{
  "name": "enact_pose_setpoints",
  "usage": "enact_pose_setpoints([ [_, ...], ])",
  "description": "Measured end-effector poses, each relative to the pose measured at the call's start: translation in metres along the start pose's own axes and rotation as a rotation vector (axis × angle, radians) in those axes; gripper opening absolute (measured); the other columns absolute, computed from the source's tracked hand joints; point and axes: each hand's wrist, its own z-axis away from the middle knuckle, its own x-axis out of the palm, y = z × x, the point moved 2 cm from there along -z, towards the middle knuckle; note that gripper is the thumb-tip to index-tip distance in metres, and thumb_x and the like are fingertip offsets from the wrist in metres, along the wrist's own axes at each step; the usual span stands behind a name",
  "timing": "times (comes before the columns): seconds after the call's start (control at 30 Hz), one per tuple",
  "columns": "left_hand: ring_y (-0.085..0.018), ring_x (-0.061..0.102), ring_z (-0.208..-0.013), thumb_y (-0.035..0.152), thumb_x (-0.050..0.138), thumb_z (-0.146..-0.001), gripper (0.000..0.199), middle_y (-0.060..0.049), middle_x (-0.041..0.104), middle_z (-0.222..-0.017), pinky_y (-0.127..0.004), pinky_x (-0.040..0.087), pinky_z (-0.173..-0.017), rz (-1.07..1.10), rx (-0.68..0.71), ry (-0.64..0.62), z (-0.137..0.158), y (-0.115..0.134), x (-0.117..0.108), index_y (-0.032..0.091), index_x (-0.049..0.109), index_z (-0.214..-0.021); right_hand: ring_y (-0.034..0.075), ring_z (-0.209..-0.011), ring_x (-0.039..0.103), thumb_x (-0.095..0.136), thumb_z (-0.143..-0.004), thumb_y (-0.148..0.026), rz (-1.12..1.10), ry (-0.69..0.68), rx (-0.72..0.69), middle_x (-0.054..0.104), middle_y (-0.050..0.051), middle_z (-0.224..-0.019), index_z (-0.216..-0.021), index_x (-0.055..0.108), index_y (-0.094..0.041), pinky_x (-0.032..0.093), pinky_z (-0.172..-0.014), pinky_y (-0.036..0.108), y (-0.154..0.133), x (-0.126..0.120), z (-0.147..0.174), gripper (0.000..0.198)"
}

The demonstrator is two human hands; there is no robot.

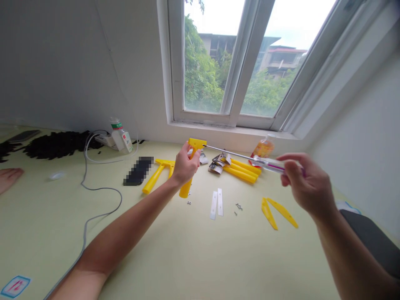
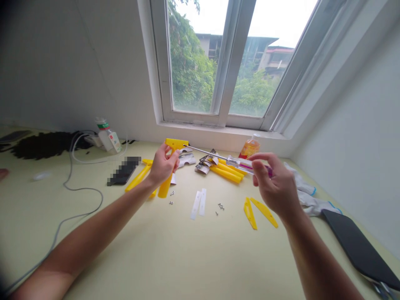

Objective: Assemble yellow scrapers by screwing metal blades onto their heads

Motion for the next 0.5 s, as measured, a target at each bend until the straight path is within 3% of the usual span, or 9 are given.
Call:
enact_pose_setpoints([
  [0.07, -0.004, 0.049, -0.045, 0.033, 0.059, -0.086, 0.021, -0.002, 0.06, -0.088, -0.017, 0.034, -0.035, -0.005, 0.016, 0.013, 0.0, 0.0, 0.0, 0.02, 0.053, -0.102, 0.013, -0.052, 0.056, 0.058, -0.09, -0.042, -0.047, -0.049, 0.047, 0.061, -0.001, -0.076, -0.115, 0.054, -0.026, 0.05, -0.047, 0.026, 0.001, 0.0, 0.0, 0.029],
  [0.13, -0.005, 0.049, -0.045, 0.034, 0.059, -0.087, 0.021, 0.0, 0.058, -0.08, -0.017, 0.034, -0.035, -0.011, 0.012, 0.02, 0.0, 0.0, -0.001, 0.02, 0.053, -0.102, 0.017, -0.07, 0.064, 0.069, -0.082, -0.038, -0.148, -0.121, -0.028, 0.061, 0.006, -0.112, -0.125, 0.046, -0.031, 0.057, -0.06, 0.032, -0.001, 0.001, -0.001, 0.049],
  [0.17, -0.006, 0.049, -0.045, 0.034, 0.059, -0.087, 0.021, 0.001, 0.057, -0.076, -0.017, 0.034, -0.036, -0.013, 0.006, 0.022, 0.0, 0.0, -0.001, 0.02, 0.053, -0.102, 0.017, -0.072, 0.065, 0.072, -0.079, -0.036, -0.167, -0.13, -0.066, 0.059, 0.007, -0.121, -0.126, 0.045, -0.031, 0.058, -0.064, 0.034, -0.003, 0.0, -0.002, 0.054],
  [0.2, -0.007, 0.049, -0.045, 0.034, 0.059, -0.087, 0.02, 0.001, 0.056, -0.072, -0.018, 0.034, -0.036, -0.014, 0.001, 0.02, 0.001, 0.0, -0.001, 0.02, 0.053, -0.101, 0.016, -0.066, 0.064, 0.072, -0.079, -0.037, -0.161, -0.104, -0.077, 0.06, 0.007, -0.118, -0.123, 0.047, -0.031, 0.057, -0.06, 0.033, -0.004, -0.001, -0.002, 0.051],
  [0.27, -0.007, 0.05, -0.046, 0.033, 0.059, -0.087, 0.019, 0.001, 0.056, -0.07, -0.018, 0.034, -0.036, -0.017, 0.006, 0.015, 0.003, 0.001, 0.0, 0.02, 0.054, -0.1, 0.015, -0.049, 0.055, 0.065, -0.084, -0.044, -0.086, 0.015, 0.006, 0.065, 0.003, -0.084, -0.112, 0.052, -0.028, 0.05, -0.045, 0.03, -0.005, -0.005, -0.003, 0.034],
  [0.33, -0.007, 0.05, -0.048, 0.03, 0.06, -0.086, 0.018, 0.0, 0.058, -0.074, -0.018, 0.035, -0.038, -0.023, 0.021, 0.013, 0.006, 0.005, 0.002, 0.021, 0.054, -0.099, 0.017, -0.044, 0.05, 0.057, -0.088, -0.05, -0.033, 0.077, 0.123, 0.056, -0.001, -0.063, -0.106, 0.053, -0.03, 0.042, -0.037, 0.029, -0.004, -0.009, -0.003, 0.027],
  [0.4, -0.007, 0.05, -0.049, 0.029, 0.06, -0.085, 0.017, -0.001, 0.059, -0.079, -0.018, 0.035, -0.038, -0.026, 0.03, 0.019, 0.008, 0.008, 0.003, 0.021, 0.055, -0.099, 0.02, -0.053, 0.058, 0.06, -0.086, -0.049, -0.099, 0.033, 0.12, 0.062, 0.002, -0.079, -0.11, 0.051, -0.034, 0.048, -0.041, 0.031, -0.005, -0.01, -0.003, 0.03],
  [0.47, -0.006, 0.049, -0.049, 0.027, 0.061, -0.084, 0.017, -0.001, 0.06, -0.081, -0.018, 0.034, -0.038, -0.018, 0.031, 0.032, 0.009, 0.011, 0.004, 0.021, 0.055, -0.098, 0.02, -0.063, 0.064, 0.07, -0.079, -0.042, -0.206, -0.045, 0.013, 0.062, 0.005, -0.11, -0.116, 0.046, -0.037, 0.055, -0.053, 0.036, -0.008, -0.011, -0.003, 0.044],
  [0.5, -0.006, 0.049, -0.048, 0.026, 0.061, -0.083, 0.017, -0.001, 0.06, -0.08, -0.018, 0.034, -0.038, -0.013, 0.03, 0.034, 0.009, 0.012, 0.004, 0.02, 0.055, -0.098, 0.019, -0.062, 0.064, 0.073, -0.077, -0.04, -0.218, -0.04, -0.03, 0.062, 0.006, -0.114, -0.117, 0.046, -0.036, 0.056, -0.056, 0.036, -0.009, -0.012, -0.003, 0.048],
])
